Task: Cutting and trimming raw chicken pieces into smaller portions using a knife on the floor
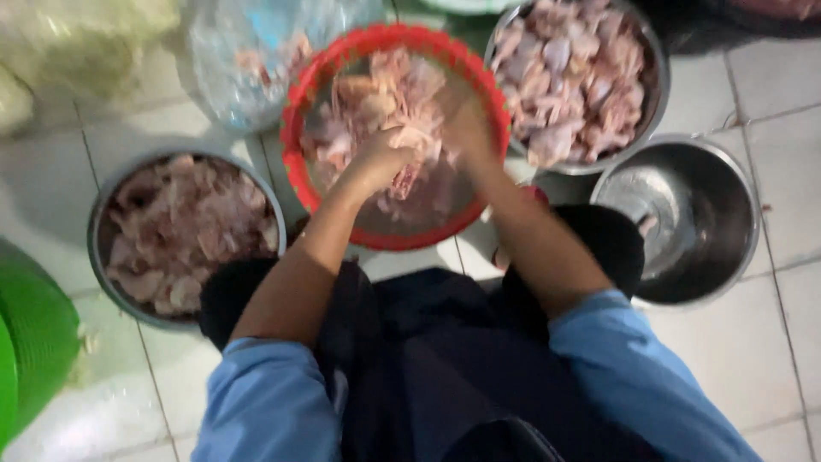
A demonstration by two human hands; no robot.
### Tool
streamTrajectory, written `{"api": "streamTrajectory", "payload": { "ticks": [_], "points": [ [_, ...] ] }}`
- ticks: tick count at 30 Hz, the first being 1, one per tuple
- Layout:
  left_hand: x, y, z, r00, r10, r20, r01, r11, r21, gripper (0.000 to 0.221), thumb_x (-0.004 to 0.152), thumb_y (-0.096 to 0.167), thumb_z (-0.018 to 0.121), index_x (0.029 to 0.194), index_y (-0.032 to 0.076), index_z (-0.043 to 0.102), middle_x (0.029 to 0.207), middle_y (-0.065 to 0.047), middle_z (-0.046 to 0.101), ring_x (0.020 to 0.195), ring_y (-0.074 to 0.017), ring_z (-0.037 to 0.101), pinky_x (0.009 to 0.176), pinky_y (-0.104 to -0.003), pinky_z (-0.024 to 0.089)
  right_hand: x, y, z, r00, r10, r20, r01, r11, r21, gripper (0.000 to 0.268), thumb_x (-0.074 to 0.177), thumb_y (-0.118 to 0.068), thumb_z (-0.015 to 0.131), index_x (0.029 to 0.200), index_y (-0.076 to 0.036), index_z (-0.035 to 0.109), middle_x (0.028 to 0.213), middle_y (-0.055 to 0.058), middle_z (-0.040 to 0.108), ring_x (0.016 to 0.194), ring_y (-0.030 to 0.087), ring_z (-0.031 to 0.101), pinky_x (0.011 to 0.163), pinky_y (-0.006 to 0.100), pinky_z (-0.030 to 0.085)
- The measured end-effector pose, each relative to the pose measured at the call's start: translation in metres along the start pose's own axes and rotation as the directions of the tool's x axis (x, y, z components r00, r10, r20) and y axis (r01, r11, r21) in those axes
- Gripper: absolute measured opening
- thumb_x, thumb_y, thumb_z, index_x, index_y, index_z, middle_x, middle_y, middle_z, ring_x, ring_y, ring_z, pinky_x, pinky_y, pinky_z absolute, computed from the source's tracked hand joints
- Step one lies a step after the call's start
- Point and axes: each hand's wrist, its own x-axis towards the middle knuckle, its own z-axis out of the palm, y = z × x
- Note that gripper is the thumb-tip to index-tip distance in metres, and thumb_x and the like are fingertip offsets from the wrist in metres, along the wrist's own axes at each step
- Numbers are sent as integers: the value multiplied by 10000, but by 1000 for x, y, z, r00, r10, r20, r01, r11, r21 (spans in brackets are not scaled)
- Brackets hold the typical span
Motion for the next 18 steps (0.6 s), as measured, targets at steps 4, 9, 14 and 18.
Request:
{"api": "streamTrajectory", "payload": {
  "ticks": [4,9,14,18],
  "points": [
    [-61,26,-32,982,-100,159,127,977,-174,793,772,314,679,1514,144,459,1362,-76,642,1021,-198,664,758,-315,555,9,6,-58,986,106,-131,-46,917,396,341,1065,-496,533,1138,-164,516,1035,38,550,907,154,514,751,334,392],
    [-45,21,-51,962,-226,154,267,901,-341,1022,831,369,774,1621,124,175,1667,-108,328,1432,-285,501,1117,-359,514,-33,-115,-101,946,75,315,-160,954,254,678,1012,-644,411,1605,-334,301,1710,63,220,1247,261,605,921,371,558],
    [-41,21,-51,976,-137,166,212,746,-631,1185,742,224,834,1640,172,64,1647,-182,377,1419,-350,547,1182,-516,375,-57,-163,-117,948,122,294,-202,944,260,580,962,-606,546,1388,-222,629,857,-35,613,726,104,534,689,288,448],
    [-52,38,-54,976,-123,178,210,738,-642,1227,704,260,834,1623,73,43,1502,-217,567,1383,-303,586,1191,-409,427,-78,-197,-130,861,72,504,-209,953,219,634,1078,-358,487,1622,-382,162,1709,180,177,636,39,439,761,250,601]
  ]
}}
